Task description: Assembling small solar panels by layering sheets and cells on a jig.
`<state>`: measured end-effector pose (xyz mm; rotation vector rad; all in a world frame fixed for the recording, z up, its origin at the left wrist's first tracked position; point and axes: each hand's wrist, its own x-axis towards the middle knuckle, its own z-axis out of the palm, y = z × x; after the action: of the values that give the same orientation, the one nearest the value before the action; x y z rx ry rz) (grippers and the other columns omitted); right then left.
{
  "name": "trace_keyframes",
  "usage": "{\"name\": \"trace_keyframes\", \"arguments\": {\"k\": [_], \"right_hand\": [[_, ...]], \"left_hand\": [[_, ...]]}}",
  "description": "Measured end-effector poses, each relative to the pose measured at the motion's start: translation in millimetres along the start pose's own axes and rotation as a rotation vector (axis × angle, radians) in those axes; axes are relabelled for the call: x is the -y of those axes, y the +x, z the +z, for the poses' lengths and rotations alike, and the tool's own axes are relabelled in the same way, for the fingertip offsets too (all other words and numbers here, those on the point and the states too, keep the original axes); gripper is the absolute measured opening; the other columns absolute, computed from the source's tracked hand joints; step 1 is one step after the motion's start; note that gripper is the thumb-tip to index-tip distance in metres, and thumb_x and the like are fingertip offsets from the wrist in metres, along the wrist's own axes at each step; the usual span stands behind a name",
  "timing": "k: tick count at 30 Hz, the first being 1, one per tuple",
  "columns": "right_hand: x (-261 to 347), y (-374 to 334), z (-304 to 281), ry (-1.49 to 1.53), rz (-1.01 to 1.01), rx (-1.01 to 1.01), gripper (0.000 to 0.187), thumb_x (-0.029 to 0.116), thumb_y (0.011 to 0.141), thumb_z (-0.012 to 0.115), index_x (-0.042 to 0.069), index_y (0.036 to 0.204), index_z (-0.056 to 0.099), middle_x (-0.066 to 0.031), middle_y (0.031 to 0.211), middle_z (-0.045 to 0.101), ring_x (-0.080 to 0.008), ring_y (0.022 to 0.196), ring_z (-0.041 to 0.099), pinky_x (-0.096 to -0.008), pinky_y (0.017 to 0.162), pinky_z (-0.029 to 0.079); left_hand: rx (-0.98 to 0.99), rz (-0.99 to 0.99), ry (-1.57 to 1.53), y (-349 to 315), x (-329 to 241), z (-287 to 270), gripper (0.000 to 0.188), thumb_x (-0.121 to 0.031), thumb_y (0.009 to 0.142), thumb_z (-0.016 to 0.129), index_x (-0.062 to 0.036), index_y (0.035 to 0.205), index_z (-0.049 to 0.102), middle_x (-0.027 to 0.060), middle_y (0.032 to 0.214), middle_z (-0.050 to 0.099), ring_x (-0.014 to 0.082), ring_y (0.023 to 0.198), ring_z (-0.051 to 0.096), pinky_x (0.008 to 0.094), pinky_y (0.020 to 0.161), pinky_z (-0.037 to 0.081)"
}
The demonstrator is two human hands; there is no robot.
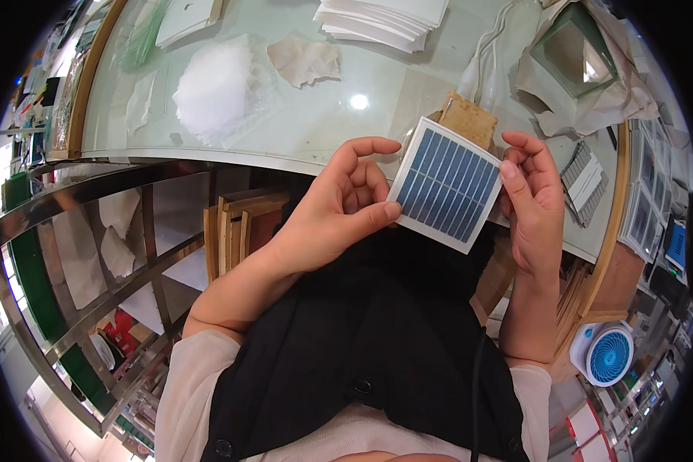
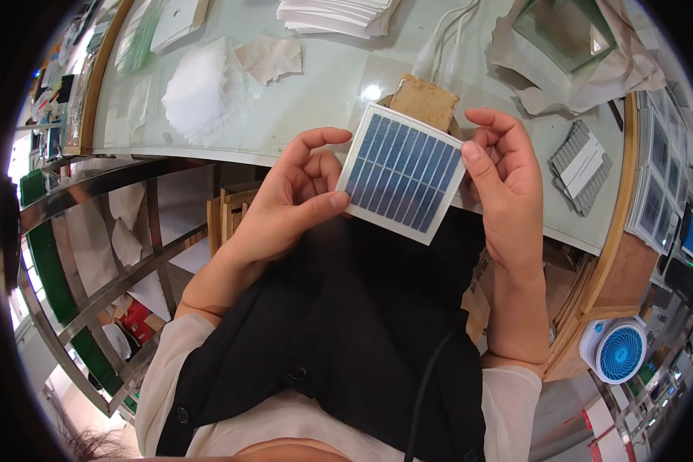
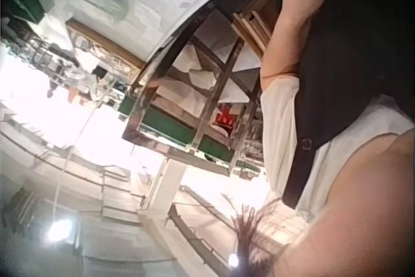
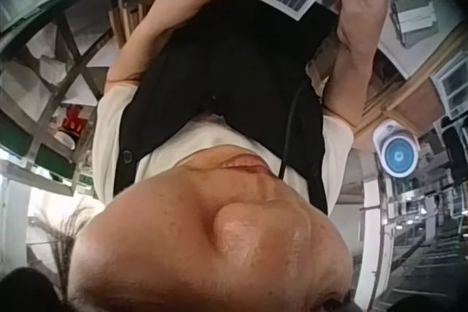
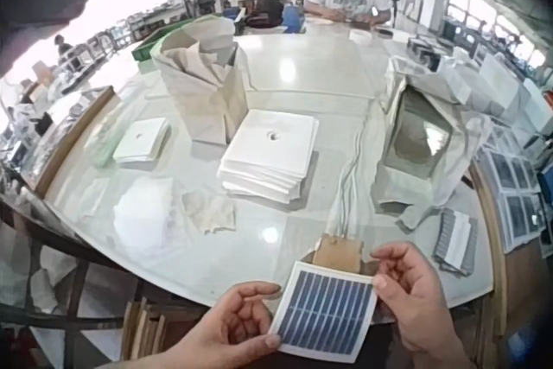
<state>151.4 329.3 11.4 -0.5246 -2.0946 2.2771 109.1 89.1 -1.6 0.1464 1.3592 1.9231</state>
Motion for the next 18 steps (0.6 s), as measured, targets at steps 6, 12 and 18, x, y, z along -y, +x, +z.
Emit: {"name": "trace_keyframes", "arguments": {"k": [6, 12, 18], "right_hand": [[0.1, 0.0, 0.1, 0.009, 0.038, 0.013, 0.033, 0.014, 0.093, 0.057, 0.004, 0.123, 0.050, 0.0062, 0.089, 0.046, 0.0008, 0.067, 0.039, -0.0141, 0.053, 0.028], [-1.6, -0.4, 1.1, 0.000, 0.028, 0.002, 0.032, 0.015, 0.093, 0.057, 0.005, 0.123, 0.050, 0.0067, 0.089, 0.047, 0.0014, 0.067, 0.039, -0.0135, 0.052, 0.028], [-3.1, -0.6, 0.2, -0.004, 0.018, 0.014, 0.032, 0.015, 0.093, 0.057, 0.005, 0.122, 0.050, 0.0068, 0.089, 0.048, 0.0015, 0.068, 0.040, -0.0138, 0.053, 0.029]], "left_hand": [[-0.011, 0.000, -0.051, -0.6, 0.1, 1.9, 0.056, 0.001, 0.086, 0.063, -0.0044, 0.134, 0.035, 0.0000, 0.084, 0.050, 0.0060, 0.078, 0.054, 0.0188, 0.073, 0.045], [0.001, 0.004, -0.050, -0.4, 0.2, 1.7, 0.055, 0.001, 0.086, 0.063, -0.0042, 0.133, 0.036, 0.0000, 0.084, 0.050, 0.0058, 0.078, 0.054, 0.0183, 0.072, 0.045], [-0.022, 0.001, -0.025, -1.2, -0.5, 2.7, 0.057, 0.000, 0.084, 0.063, -0.0017, 0.133, 0.036, 0.0004, 0.083, 0.049, 0.0085, 0.079, 0.055, 0.0218, 0.077, 0.045]]}}
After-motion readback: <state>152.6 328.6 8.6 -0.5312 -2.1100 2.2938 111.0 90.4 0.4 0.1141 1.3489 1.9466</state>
